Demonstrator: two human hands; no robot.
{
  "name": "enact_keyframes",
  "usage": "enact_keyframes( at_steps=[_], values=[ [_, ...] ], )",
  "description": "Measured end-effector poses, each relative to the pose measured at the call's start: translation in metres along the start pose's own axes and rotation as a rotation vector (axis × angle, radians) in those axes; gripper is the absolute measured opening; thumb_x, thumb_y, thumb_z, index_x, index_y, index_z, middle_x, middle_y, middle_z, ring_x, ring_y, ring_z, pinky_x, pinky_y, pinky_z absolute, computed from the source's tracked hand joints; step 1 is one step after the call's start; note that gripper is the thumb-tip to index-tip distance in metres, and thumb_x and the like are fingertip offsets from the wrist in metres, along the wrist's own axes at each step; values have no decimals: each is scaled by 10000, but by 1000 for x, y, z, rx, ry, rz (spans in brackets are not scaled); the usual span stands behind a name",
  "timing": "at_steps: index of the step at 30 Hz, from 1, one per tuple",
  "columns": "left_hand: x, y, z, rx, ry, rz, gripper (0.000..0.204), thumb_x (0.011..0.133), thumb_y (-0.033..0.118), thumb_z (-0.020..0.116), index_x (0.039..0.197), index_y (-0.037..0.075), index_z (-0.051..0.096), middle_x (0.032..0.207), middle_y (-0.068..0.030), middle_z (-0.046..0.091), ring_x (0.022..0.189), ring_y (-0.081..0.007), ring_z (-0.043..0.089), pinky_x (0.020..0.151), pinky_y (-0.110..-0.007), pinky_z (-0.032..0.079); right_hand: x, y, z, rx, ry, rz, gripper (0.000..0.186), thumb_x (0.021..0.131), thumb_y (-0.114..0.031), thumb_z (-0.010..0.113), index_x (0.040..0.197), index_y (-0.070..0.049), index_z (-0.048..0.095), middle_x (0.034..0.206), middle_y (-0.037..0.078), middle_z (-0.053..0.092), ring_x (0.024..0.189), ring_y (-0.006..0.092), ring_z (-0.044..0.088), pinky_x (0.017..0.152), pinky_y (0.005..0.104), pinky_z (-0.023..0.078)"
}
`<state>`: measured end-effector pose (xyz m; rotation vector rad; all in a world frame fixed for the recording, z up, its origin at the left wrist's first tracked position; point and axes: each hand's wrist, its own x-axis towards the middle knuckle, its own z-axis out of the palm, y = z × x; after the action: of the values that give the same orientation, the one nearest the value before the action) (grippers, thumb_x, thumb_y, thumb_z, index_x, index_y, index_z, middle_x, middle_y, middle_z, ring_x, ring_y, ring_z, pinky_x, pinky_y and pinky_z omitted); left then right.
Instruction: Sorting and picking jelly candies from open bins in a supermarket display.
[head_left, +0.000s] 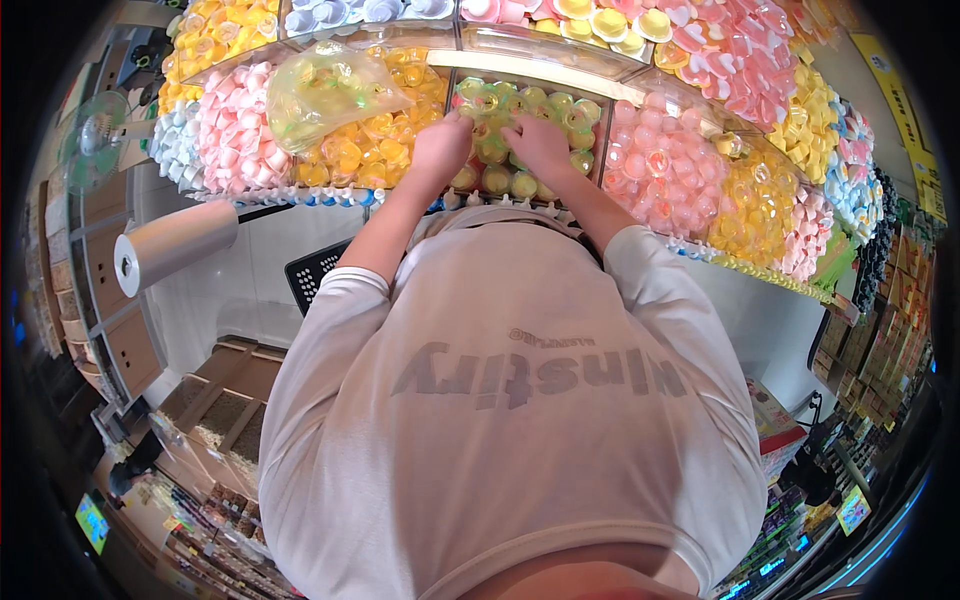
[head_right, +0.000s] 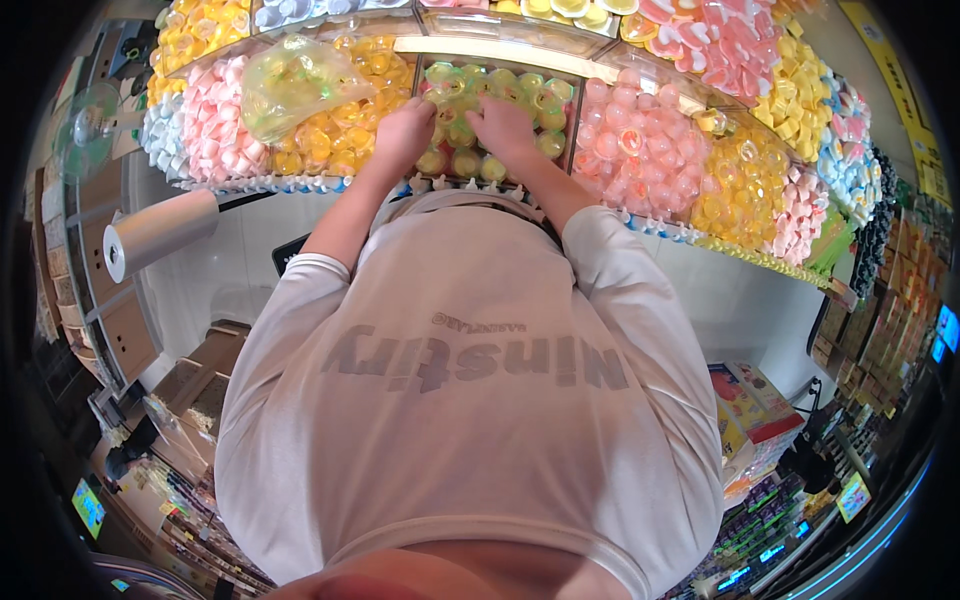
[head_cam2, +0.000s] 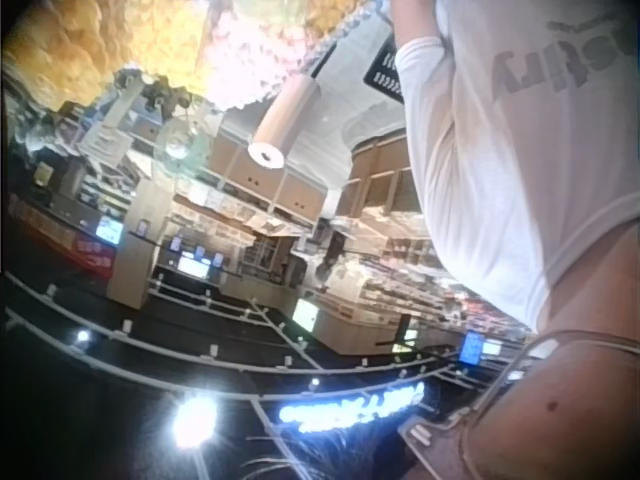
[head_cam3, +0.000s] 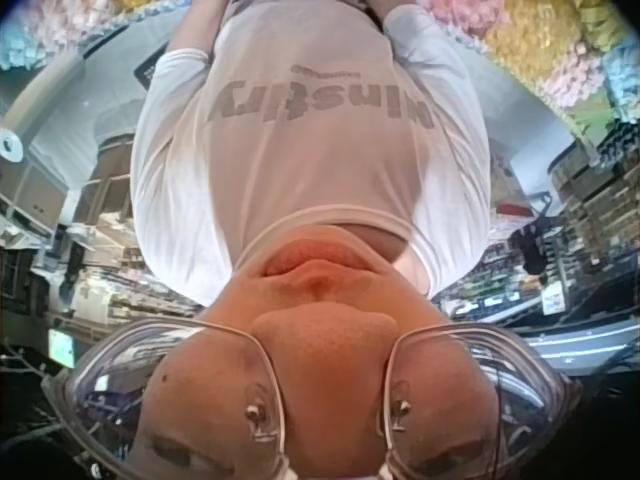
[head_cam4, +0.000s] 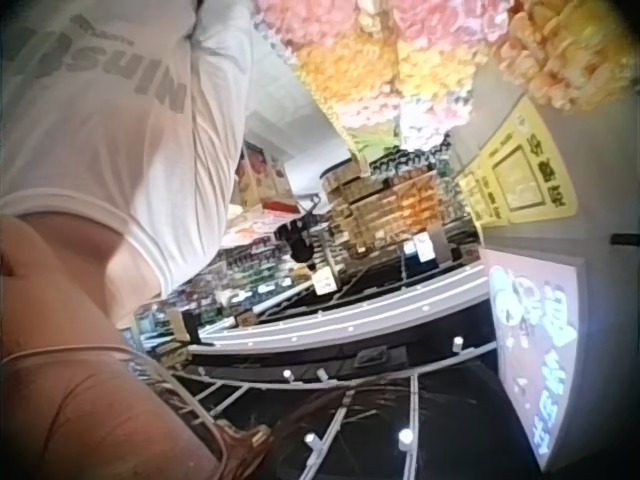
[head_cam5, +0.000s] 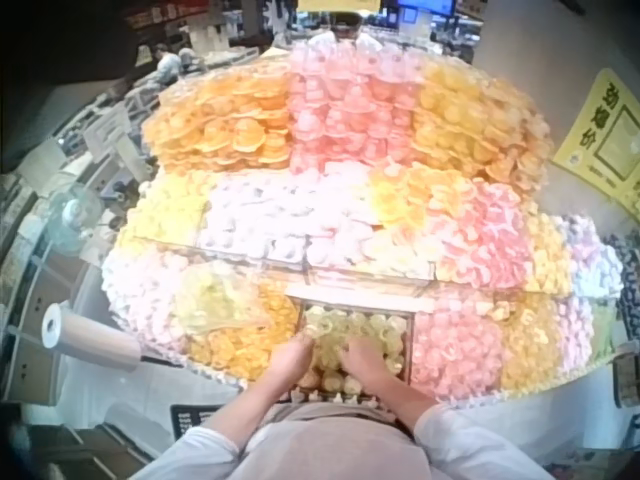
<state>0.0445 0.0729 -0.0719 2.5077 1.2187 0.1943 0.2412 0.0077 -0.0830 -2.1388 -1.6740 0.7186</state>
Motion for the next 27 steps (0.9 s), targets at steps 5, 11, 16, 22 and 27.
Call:
enact_keyframes(
  at_steps=[5,11,16,22,27],
  values=[
    [8,-17,-100,-47,570,146,158,887,168,628,978,51,685,924,-158,656,839,-380,643,771,-470,541,5,-5,-15,185,119,46,306,908,-351,699,852,-51,673,753,131,684,721,331,679,638,437,518],
    [31,-118,-154,341,83,-282,251,908,201,634,1078,24,688,1101,-175,686,1026,-367,656,863,-468,538,0,-30,-31,293,136,22,296,889,-347,721,853,-59,670,731,132,677,688,340,666,622,427,512],
    [41,-123,-142,285,-110,-219,439,943,357,647,1285,80,649,1260,-203,645,1145,-383,627,953,-460,527,-17,-25,-33,365,149,34,288,878,-317,733,866,-33,681,732,126,680,676,311,666,621,402,506],
    [42,-114,-127,353,-153,-220,627,916,584,639,1381,164,618,1410,-194,564,1284,-401,534,1073,-495,464,-37,4,-33,457,180,109,293,880,-291,737,872,-3,684,727,128,681,659,236,656,637,355,505],
    [44,-81,-147,441,-373,-245,709,830,655,687,1333,158,651,1380,-191,569,1268,-400,538,1029,-498,496,-45,14,-41,541,224,171,287,888,-264,735,857,15,670,734,120,688,658,196,643,637,339,499]
  ],
)
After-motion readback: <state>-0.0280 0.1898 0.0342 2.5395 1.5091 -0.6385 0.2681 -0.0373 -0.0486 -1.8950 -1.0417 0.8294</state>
